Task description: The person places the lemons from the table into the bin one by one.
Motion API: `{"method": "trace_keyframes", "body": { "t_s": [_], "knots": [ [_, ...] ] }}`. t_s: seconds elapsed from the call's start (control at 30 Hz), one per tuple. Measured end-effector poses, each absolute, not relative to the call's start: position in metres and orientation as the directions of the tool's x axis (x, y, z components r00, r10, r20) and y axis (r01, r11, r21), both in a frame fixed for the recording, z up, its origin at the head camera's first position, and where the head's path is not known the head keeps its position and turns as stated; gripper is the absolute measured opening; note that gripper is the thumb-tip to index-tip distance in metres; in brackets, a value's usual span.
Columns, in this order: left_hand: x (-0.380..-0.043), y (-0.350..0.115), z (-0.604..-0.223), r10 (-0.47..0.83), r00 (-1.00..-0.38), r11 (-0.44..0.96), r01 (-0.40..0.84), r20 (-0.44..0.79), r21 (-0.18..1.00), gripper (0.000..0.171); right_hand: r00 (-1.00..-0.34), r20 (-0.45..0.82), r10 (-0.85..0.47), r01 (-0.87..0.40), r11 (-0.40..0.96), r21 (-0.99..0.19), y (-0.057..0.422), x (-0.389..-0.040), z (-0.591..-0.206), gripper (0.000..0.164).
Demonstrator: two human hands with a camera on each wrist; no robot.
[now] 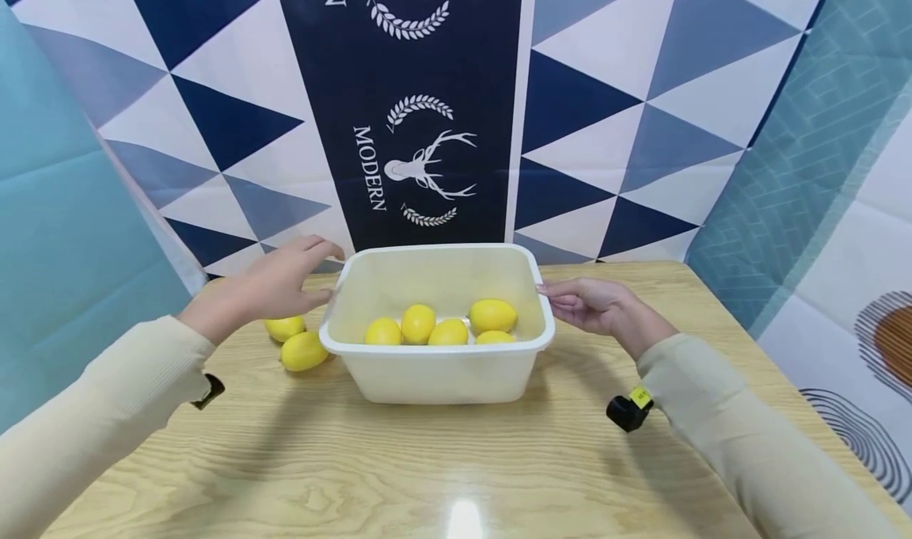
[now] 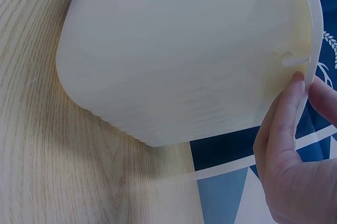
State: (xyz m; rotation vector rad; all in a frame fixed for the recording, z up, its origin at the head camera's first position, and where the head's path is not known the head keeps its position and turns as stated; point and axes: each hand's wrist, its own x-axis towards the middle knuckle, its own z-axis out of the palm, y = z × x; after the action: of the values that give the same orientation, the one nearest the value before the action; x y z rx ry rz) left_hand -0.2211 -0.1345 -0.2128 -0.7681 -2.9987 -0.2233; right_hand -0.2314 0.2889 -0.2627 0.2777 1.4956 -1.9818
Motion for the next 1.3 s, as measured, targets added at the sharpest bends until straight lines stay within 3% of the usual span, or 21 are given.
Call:
{"method": "trace_keyframes", "body": {
  "t_s": [0.27,0.67,1.07,1.3],
  "knots": [
    [-0.208,-0.163,-0.254,0.411,-0.9,0.891,0.43,0.143,0.145,0.055,-0.782,-0.519,-0.345,0.591,-0.144,-0.794,0.285,-0.232,-0.265,0.015],
    [-0.197,-0.178,-0.301,0.346,-0.903,0.916,0.383,0.253,0.115,0.044,-0.775,-0.504,-0.38,0.59,-0.152,-0.793,0.288,-0.232,-0.264,0.014],
    [-0.186,-0.166,-0.328,0.316,-0.913,0.936,0.344,0.259,0.07,0.043,-0.783,-0.517,-0.345,0.592,-0.161,-0.79,0.289,-0.235,-0.264,0.014],
    [-0.186,-0.159,-0.334,0.274,-0.94,0.955,0.29,0.202,0.053,0.046,-0.779,-0.529,-0.337,0.603,-0.169,-0.78,0.29,-0.234,-0.265,0.014]
  ]
}}
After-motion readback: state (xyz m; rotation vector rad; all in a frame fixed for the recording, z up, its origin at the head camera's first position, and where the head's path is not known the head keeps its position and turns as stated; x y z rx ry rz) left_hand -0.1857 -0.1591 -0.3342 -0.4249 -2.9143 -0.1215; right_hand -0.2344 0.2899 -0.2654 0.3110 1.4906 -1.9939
